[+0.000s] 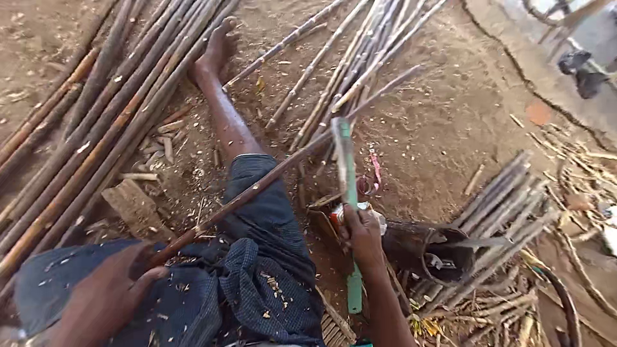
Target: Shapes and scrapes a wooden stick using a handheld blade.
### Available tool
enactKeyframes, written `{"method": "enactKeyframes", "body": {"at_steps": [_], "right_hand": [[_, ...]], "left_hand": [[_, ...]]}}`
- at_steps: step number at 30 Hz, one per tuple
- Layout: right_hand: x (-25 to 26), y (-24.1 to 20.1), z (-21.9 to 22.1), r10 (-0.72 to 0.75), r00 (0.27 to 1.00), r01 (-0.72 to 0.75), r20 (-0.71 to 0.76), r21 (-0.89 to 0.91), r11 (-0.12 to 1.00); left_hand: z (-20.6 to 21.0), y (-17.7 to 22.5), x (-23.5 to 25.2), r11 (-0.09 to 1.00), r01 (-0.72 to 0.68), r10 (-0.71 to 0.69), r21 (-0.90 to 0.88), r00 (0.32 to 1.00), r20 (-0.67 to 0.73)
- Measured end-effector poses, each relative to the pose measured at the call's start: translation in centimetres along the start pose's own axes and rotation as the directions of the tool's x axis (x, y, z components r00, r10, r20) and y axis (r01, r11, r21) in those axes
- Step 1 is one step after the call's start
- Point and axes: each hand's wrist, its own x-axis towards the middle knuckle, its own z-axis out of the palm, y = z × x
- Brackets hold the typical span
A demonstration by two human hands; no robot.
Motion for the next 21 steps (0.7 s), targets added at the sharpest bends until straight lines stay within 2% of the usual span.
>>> {"method": "enactKeyframes", "body": {"at_steps": [2,4,7,9,11,13,14,15,17,18,19,21], "right_hand": [[0.9,-0.7,0.7,0.056,0.997,-0.051,-0.047,0.113,0.992],[1.1,-1.6,0.6,0.034,0.998,-0.031,-0.045,0.066,0.997],[1.4,-1.5,-0.9,0.01,0.997,-0.011,-0.072,-0.002,1.0],[2.5,-1.0,-0.4,-0.011,0.994,0.006,-0.106,-0.053,0.999],[1.3,-0.2,1.5,-0.017,0.999,0.029,0.042,-0.3,0.954],[-0.3,0.5,3.1,-0.061,0.959,0.202,0.278,-0.511,0.836],[-0.4,0.6,3.2,-0.052,0.941,0.238,0.334,-0.548,0.802],[-0.2,0.6,2.7,-0.045,0.952,0.204,0.302,-0.52,0.83],[1.1,0.6,1.8,0.028,0.995,0.007,0.094,-0.357,0.934],[1.3,0.7,1.8,0.051,0.998,-0.038,0.033,-0.323,0.946],[1.0,0.3,2.0,0.036,0.998,-0.011,0.059,-0.368,0.93],[0.2,-0.6,2.4,-0.016,0.978,0.115,0.208,-0.475,0.872]], "left_hand": [[2.8,1.2,2.3,1.0,0.005,-0.004,0.016,0.996,-0.084],[4.0,2.3,3.7,0.999,0.026,-0.029,-0.025,0.993,-0.112],[4.5,3.9,5.0,0.996,0.025,-0.032,-0.091,0.996,-0.079],[4.9,4.8,5.4,0.996,0.022,-0.03,-0.084,0.994,-0.102],[4.9,4.7,5.6,0.995,0.021,-0.029,-0.094,0.996,-0.087],[4.9,4.3,6.0,0.993,0.009,-0.017,-0.117,0.997,-0.07],[5.0,4.1,5.8,0.994,0.01,-0.018,-0.11,0.997,-0.077],[5.1,4.2,5.6,0.995,0.022,-0.03,-0.1,0.996,-0.078],[5.3,5.1,5.5,0.997,0.036,-0.044,-0.068,0.991,-0.123],[5.6,5.6,5.3,0.998,0.037,-0.045,-0.051,0.987,-0.155],[5.7,6.0,5.2,0.999,0.035,-0.04,-0.029,0.981,-0.19],[5.8,5.8,4.9,0.999,0.031,-0.034,-0.019,0.973,-0.226]]}}
